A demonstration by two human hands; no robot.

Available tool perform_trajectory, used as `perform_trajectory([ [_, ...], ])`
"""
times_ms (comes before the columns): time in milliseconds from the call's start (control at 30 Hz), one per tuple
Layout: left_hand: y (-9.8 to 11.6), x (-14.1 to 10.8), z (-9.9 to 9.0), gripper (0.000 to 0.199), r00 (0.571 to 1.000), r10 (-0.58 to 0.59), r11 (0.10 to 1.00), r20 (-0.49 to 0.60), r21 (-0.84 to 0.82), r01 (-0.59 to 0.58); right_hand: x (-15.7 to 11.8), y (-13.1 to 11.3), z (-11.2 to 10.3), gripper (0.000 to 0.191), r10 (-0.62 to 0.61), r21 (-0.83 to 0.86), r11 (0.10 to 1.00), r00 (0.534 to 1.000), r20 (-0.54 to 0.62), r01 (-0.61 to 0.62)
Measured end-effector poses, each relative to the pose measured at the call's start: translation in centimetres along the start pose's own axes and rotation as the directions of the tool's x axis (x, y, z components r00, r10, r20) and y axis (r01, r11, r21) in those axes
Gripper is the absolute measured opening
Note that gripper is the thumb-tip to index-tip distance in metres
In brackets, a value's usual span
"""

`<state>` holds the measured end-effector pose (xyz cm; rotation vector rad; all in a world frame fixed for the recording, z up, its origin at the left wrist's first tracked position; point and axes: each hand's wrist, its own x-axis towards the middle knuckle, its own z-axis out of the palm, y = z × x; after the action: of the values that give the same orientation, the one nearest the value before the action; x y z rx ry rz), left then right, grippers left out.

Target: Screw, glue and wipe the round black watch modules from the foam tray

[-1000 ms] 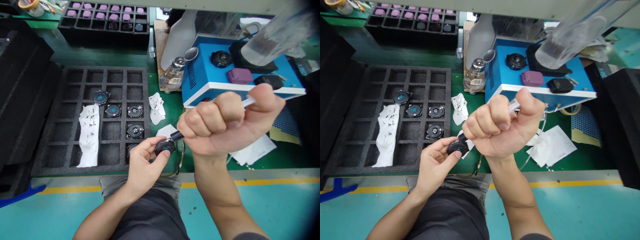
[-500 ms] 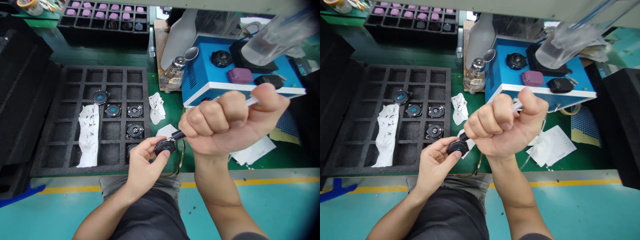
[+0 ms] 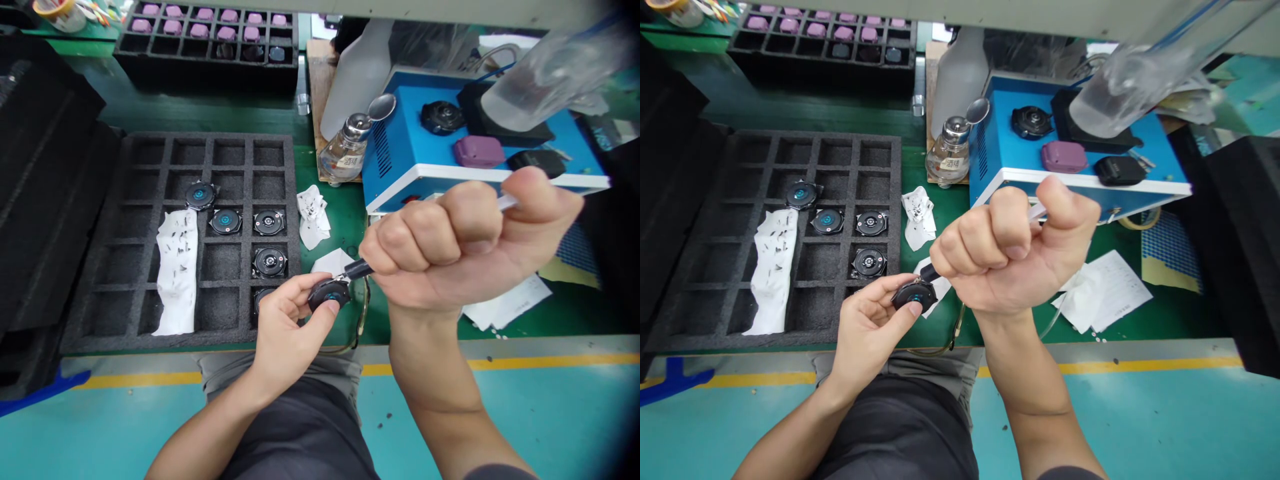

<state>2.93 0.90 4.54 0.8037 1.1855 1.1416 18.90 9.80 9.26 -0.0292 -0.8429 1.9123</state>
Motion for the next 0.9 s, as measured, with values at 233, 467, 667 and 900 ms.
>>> perform_trajectory([
  [233,-0.09,0.00,-0.02,0.028,1.000,-0.002,1.000,-0.002,-0.012,0.002,0.11,-0.24,-0.22,0.060,-0.003,-0.018,1.000,1.000,0.000,0.003],
  [467,0.07,0.10,0.05,0.029,1.000,-0.009,1.000,-0.006,0.001,0.009,0.03,-0.31,-0.27,0.060,-0.009,-0.044,0.999,1.000,0.001,0.009],
  [667,0.08,-0.01,0.01,0.030,1.000,-0.010,1.000,-0.006,-0.002,0.010,0.01,-0.48,-0.46,0.060,-0.008,-0.060,0.998,1.000,0.003,0.009],
  [900,0.00,0.06,0.00,0.030,1.000,-0.019,1.000,-0.013,-0.003,0.018,0.06,-0.60,-0.47,0.061,-0.024,-0.094,0.995,1.000,-0.005,0.023],
])
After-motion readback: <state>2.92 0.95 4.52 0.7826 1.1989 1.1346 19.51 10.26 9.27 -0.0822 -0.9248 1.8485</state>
